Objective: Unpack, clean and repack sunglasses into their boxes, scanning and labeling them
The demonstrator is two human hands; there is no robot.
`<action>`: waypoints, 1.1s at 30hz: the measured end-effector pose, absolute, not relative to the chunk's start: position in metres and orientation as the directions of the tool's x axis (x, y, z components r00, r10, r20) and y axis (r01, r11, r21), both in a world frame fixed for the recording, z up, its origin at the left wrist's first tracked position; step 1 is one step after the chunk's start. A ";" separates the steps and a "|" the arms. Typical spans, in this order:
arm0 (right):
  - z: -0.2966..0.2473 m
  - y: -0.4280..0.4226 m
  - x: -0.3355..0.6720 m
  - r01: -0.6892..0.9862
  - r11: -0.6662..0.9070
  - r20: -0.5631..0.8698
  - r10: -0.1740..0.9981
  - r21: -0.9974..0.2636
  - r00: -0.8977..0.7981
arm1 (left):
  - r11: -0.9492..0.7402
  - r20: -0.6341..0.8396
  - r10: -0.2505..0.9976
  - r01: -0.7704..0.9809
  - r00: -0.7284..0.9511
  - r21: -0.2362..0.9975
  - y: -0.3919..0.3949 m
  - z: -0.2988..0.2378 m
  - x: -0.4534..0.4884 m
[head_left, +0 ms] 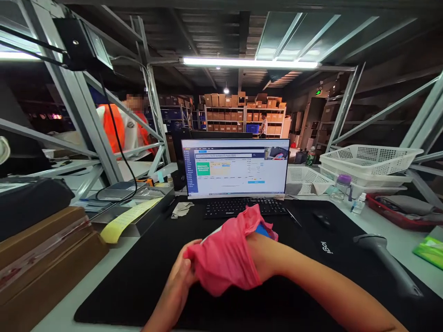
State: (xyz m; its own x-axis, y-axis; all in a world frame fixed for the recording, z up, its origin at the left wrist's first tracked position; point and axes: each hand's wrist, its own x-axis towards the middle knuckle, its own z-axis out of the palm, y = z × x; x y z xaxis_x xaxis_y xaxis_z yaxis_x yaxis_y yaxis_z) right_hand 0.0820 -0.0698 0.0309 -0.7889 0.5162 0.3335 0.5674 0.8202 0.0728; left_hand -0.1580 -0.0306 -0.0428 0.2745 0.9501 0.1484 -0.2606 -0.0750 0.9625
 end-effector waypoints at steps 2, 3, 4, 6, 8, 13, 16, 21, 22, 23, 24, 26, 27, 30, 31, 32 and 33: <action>0.030 -0.073 0.085 0.605 0.791 0.372 0.538 0.086 -0.756 | -0.182 0.232 0.939 -0.205 0.256 0.962 -0.033 -0.029 -0.146; 0.029 -0.076 0.086 0.606 0.790 0.394 0.530 0.093 -0.751 | -0.224 0.258 0.938 -0.160 0.234 0.961 -0.034 -0.023 -0.141; 0.028 -0.080 0.087 0.592 0.800 0.421 0.505 0.099 -0.753 | -0.254 0.274 0.937 -0.119 0.214 0.960 -0.034 -0.018 -0.138; 0.027 -0.089 0.091 0.567 0.819 0.472 0.468 0.087 -0.747 | -0.279 0.291 0.938 -0.089 0.185 0.956 -0.034 -0.012 -0.135; 0.028 -0.098 0.101 0.586 0.810 0.493 0.501 0.024 -0.712 | -0.272 0.287 0.941 -0.102 0.180 0.957 -0.034 -0.013 -0.136; 0.037 -0.121 0.141 0.740 0.641 0.446 0.733 -0.202 -0.513 | -0.203 0.224 0.959 -0.133 0.171 0.970 -0.033 -0.028 -0.144; 0.037 -0.137 0.171 0.806 0.514 0.445 0.819 -0.292 -0.361 | -0.186 0.209 0.966 -0.148 0.151 0.971 -0.023 -0.040 -0.152; 0.019 -0.159 0.226 0.798 0.351 0.447 0.887 -0.491 -0.115 | -0.217 0.214 0.976 -0.112 -0.045 0.970 -0.001 -0.054 -0.181; 0.013 -0.161 0.236 0.766 0.338 0.447 0.891 -0.547 -0.074 | -0.213 0.207 0.976 -0.088 -0.073 0.973 0.001 -0.054 -0.188; 0.006 -0.161 0.243 0.721 0.333 0.449 0.893 -0.608 -0.033 | -0.211 0.205 0.974 -0.054 -0.099 0.976 0.002 -0.054 -0.195; 0.000 -0.159 0.249 0.667 0.332 0.455 0.891 -0.667 0.012 | -0.212 0.209 0.969 -0.011 -0.130 0.977 0.003 -0.053 -0.203; -0.012 -0.154 0.256 0.551 0.345 0.484 0.866 -0.760 0.124 | -0.210 0.228 0.942 0.096 -0.247 0.973 0.003 -0.050 -0.220; -0.017 -0.150 0.258 0.496 0.360 0.504 0.843 -0.790 0.189 | -0.203 0.249 0.908 0.168 -0.336 0.965 0.003 -0.048 -0.230; -0.027 -0.138 0.257 0.403 0.419 0.561 0.748 -0.814 0.355 | -0.152 0.400 0.678 0.416 -0.616 0.897 0.006 -0.048 -0.268; -0.029 -0.135 0.255 0.405 0.432 0.579 0.717 -0.806 0.388 | -0.140 0.473 0.575 0.489 -0.668 0.861 0.006 -0.050 -0.281; -0.031 -0.132 0.252 0.419 0.437 0.594 0.694 -0.796 0.407 | -0.137 0.545 0.506 0.562 -0.668 0.816 0.006 -0.053 -0.294; -0.034 -0.129 0.249 0.435 0.434 0.603 0.681 -0.789 0.415 | -0.132 0.612 0.449 0.629 -0.651 0.766 0.006 -0.056 -0.307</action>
State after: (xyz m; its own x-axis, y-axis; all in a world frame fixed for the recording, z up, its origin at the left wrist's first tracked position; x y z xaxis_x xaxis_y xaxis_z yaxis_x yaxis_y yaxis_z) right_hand 0.2490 -0.1294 -0.0337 0.4153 0.6807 0.6035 0.4354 0.4337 -0.7889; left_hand -0.3067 0.0056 -0.0560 -0.6513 0.4491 0.6116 0.6289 -0.1316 0.7663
